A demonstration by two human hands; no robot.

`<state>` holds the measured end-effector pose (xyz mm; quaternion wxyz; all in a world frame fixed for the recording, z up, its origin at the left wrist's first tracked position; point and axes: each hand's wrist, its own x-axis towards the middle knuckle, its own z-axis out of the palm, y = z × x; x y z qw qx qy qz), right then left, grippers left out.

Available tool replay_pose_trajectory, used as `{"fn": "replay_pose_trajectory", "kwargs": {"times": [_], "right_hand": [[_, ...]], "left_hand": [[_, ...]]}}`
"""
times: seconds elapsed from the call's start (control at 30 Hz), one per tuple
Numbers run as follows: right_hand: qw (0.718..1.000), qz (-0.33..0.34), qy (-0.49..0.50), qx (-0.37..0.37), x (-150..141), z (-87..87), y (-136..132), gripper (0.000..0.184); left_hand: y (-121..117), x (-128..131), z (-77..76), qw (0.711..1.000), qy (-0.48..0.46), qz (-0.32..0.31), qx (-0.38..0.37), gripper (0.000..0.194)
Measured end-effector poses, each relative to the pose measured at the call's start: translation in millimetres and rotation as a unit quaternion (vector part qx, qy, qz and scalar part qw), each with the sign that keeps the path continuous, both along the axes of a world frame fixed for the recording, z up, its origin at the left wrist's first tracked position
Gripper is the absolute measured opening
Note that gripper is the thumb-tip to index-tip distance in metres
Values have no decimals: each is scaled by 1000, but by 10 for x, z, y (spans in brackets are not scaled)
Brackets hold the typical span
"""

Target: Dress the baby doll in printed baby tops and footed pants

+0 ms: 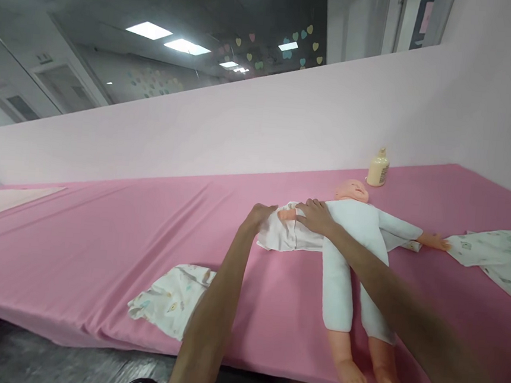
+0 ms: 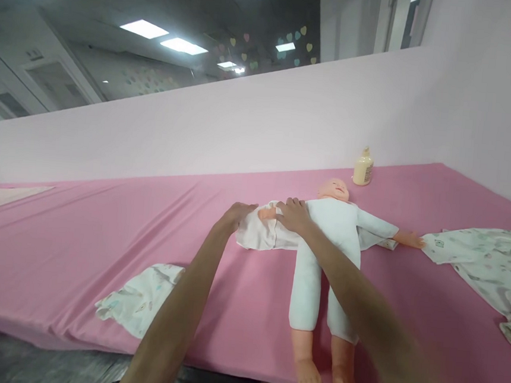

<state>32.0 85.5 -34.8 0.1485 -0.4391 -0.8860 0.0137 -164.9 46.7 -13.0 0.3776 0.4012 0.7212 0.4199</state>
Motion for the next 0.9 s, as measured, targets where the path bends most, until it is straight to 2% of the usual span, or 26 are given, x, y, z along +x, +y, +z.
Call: {"fn": "replay_pose_trajectory", "kwargs": {"times": [0.13, 0.23, 0.4, 0.53, 0.6, 0.67, 0.8, 0.83, 0.9], "right_hand": [[999, 18, 25, -42, 27, 14, 14, 49], [998, 40, 17, -54, 34, 19, 7, 56], [997, 62, -27, -31, 29, -12, 2, 56], [997, 70, 12, -27, 22, -43, 26, 58], [997, 58, 31, -27, 18, -41, 33, 53], [997, 42, 52, -25, 18, -27, 32, 49], [996, 25, 81, -19, 32, 12, 12, 50], [996, 23, 83, -18, 37, 18, 7, 51], [996, 22, 86, -14, 44, 25, -1, 52]], "left_hand": [[158, -130, -127, 996, 12, 6, -91, 26], [259, -173, -146, 994, 5, -14, -109, 27], [380, -78, -135, 997, -26, -43, -67, 22], [350, 54, -133, 999, -45, -23, 7, 25], [301, 91, -108, 997, -66, -36, 28, 20], [261, 93, -62, 995, -61, -81, 1, 22], [237, 19, 57, 983, 62, -148, -94, 22], [234, -4, 86, 981, 79, -152, -96, 20], [216, -40, 138, 986, 53, -149, -59, 15]]}}
